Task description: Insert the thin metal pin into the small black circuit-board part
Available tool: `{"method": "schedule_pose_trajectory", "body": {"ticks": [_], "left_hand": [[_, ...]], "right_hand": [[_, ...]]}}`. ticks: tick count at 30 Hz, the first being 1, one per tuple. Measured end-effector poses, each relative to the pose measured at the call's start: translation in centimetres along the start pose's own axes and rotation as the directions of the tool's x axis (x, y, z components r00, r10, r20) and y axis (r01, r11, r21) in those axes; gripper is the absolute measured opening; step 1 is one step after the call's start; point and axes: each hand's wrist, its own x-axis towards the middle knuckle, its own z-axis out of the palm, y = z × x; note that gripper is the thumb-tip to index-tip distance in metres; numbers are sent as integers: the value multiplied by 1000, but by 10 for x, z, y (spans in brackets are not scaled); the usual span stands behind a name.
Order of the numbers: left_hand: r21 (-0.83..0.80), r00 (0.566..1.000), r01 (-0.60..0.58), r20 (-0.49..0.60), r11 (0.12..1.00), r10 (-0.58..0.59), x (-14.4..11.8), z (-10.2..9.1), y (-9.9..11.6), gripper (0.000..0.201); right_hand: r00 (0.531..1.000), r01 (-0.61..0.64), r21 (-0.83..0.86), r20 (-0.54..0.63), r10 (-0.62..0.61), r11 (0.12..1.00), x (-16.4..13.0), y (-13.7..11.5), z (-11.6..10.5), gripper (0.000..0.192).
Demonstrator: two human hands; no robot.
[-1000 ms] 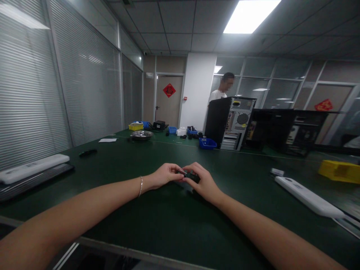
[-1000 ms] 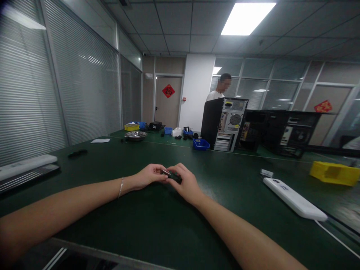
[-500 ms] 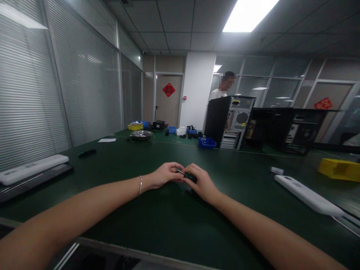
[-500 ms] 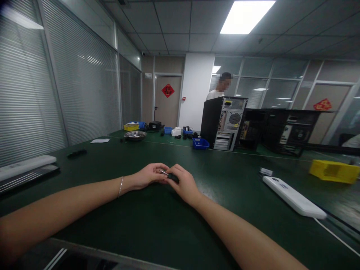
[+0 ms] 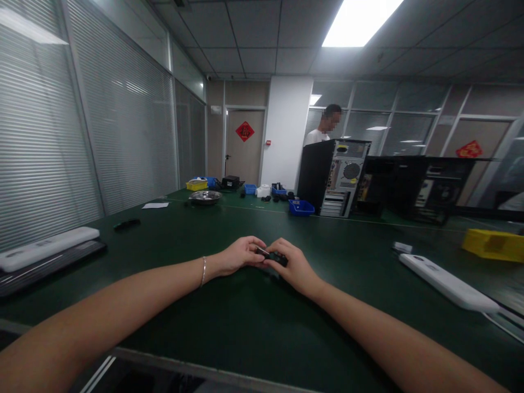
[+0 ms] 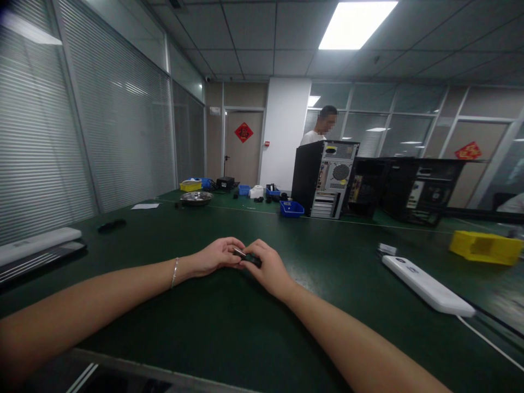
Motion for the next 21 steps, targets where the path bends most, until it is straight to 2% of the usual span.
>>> {"method": "schedule_pose_trajectory", "body": {"ticks": [8,11,16,21], "left_hand": [[69,999,-39,35,997,37,5,1,-11,31],[61,999,-44,28,997,42,3,1,-8,33],[0,995,-43,87,999,43,-1,-1,-1,39],[-21,997,-70,43,997,71,1,-5,-3,38]], "right_hand": [[1000,-22,-17,-10,21,1000,-1,-1,0,14],[1000,-11,-14,-14,11,1000,-1,1,0,13],[997,-2,6,-79,3,1000,0,4,0,12],[996,1,28,-92,2,1000,1,4,-1,12]]}}
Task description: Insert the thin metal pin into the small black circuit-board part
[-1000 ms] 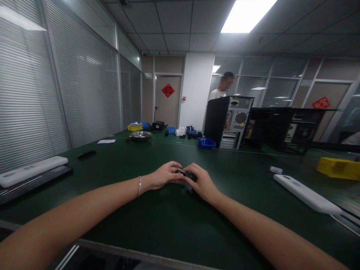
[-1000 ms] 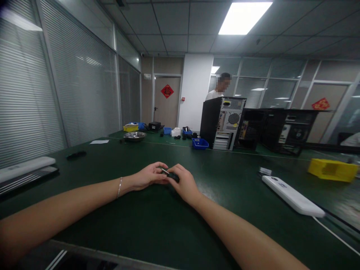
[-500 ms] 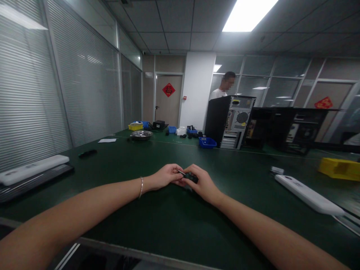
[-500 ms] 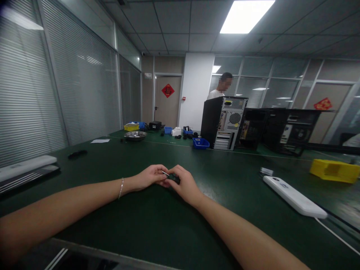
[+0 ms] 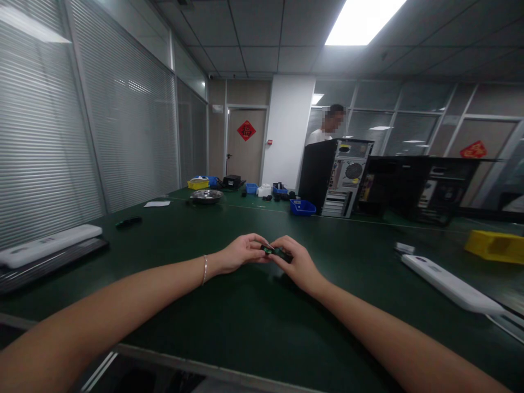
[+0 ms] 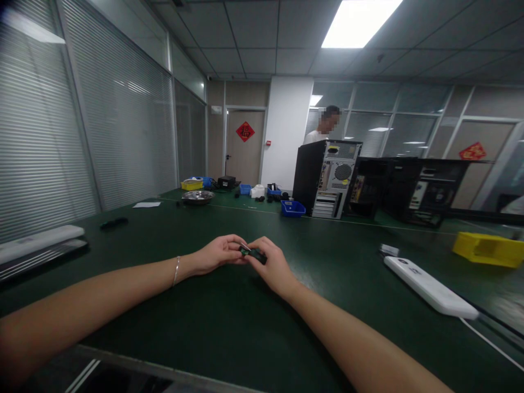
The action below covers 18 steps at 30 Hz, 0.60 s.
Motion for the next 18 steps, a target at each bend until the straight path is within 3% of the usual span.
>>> {"method": "schedule_pose_trajectory", "body": {"ticks": [5,10,15,18], "left_hand": [[36,1000,-12,-19,999,13,0,2,1,35],[132,997,-69,-36,989,74,-1,5,4,33],[236,989,-111,-67,965,130,-1,5,1,32],[248,987,-95,-100,964,123,-1,5,-2,32]], "right_hand": [[1000,-24,27,-5,24,999,0,-2,-2,13],[990,-139,135,2,140,981,0,2,-1,15],[922,-385,360,184,340,850,0,9,4,27],[905,-426,441,218,366,790,0,11,7,28]]}}
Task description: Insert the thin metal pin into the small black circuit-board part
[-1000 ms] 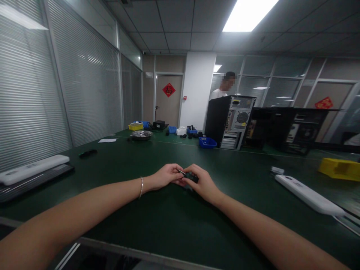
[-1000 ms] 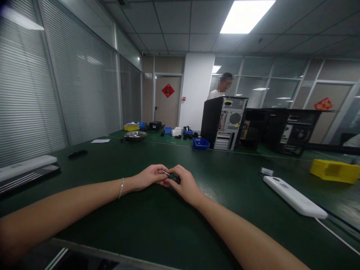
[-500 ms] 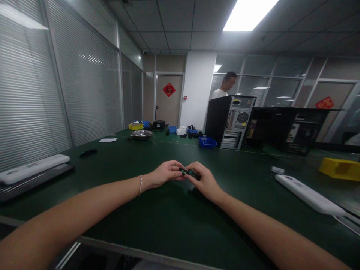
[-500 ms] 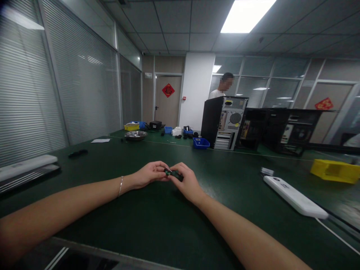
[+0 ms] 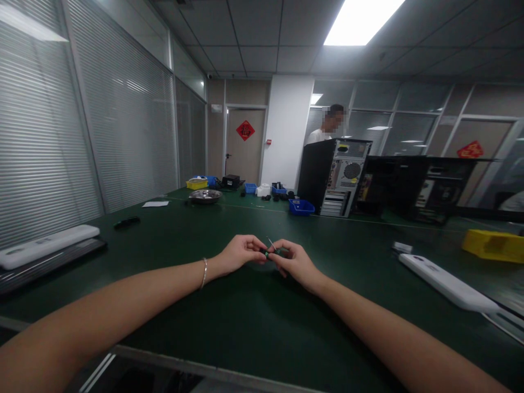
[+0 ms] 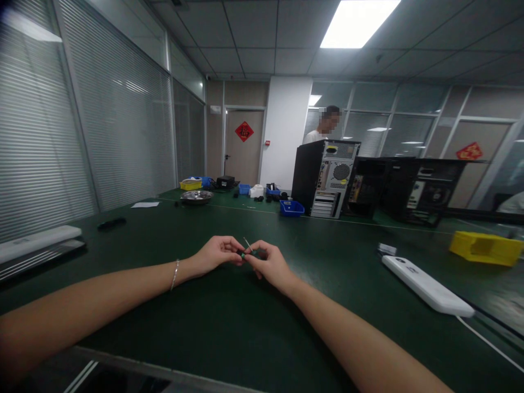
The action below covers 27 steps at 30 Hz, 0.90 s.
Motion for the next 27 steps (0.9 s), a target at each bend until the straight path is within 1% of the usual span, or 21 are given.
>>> {"method": "schedule_pose_trajectory", "body": {"ticks": [6,10,15,20,23,27], "left_hand": [[-38,995,71,-70,997,-74,2,4,-3,34],[-51,993,97,-58,994,-100,3,4,-6,34],[-61,991,125,-48,990,-128,2,3,-7,35],[-84,985,158,-54,984,-163,3,4,-6,36],[-78,989,148,-19,986,-150,3,4,-4,37],[-47,996,92,19,995,-91,3,4,-2,44]], "right_hand": [[999,-29,65,-23,30,997,1,5,2,26],[998,-64,85,0,64,994,2,7,0,25],[997,-77,82,26,75,994,3,7,-1,25],[995,-98,78,25,96,992,3,7,-1,28],[994,-107,92,24,105,990,3,5,-1,28],[994,-107,95,10,106,990,1,1,-1,31]]}}
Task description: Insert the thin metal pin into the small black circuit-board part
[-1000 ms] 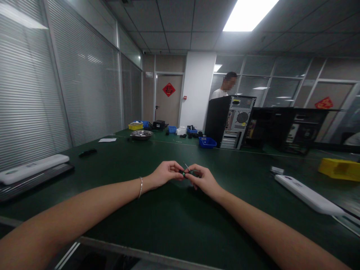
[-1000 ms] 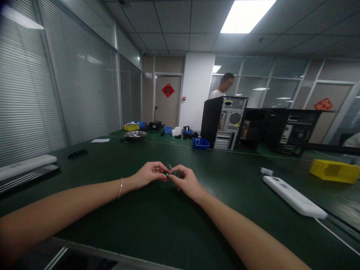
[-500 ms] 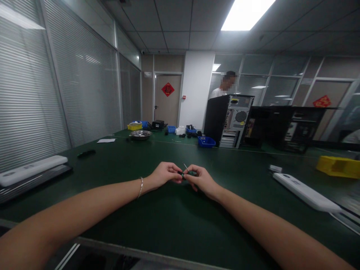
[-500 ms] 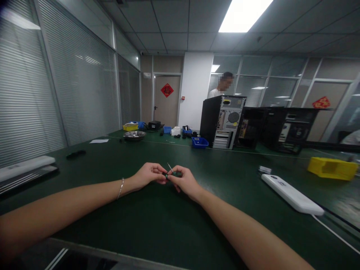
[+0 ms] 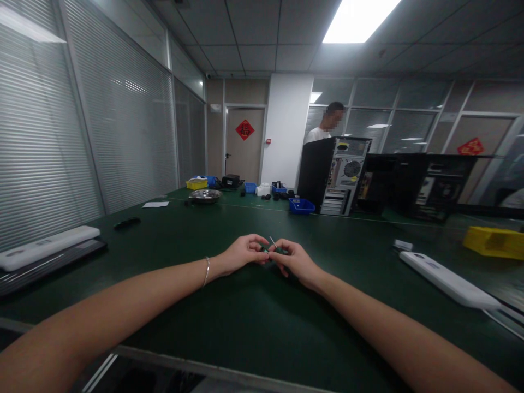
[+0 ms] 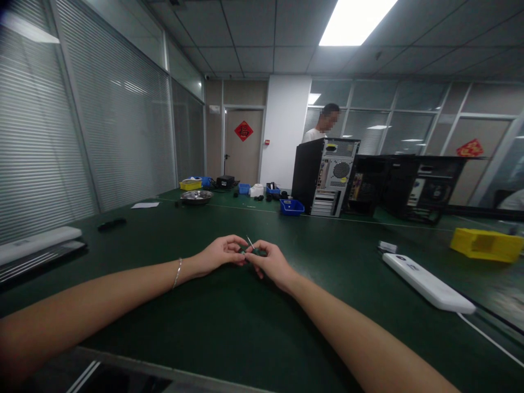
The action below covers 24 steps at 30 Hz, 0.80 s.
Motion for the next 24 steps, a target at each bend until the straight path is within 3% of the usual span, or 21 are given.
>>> {"method": "schedule_pose_trajectory", "body": {"ticks": [8,14,24], "left_hand": [[-144,997,39,66,989,-30,-1,-7,1,41],[-84,991,44,126,995,-34,-1,-8,2,36],[-22,989,57,135,998,-54,-3,-6,7,35]], "right_hand": [[1000,1,-47,31,1,999,0,0,2,35],[996,15,-114,87,-5,993,-1,-2,1,38],[994,13,-139,110,2,990,-4,-5,0,37]]}}
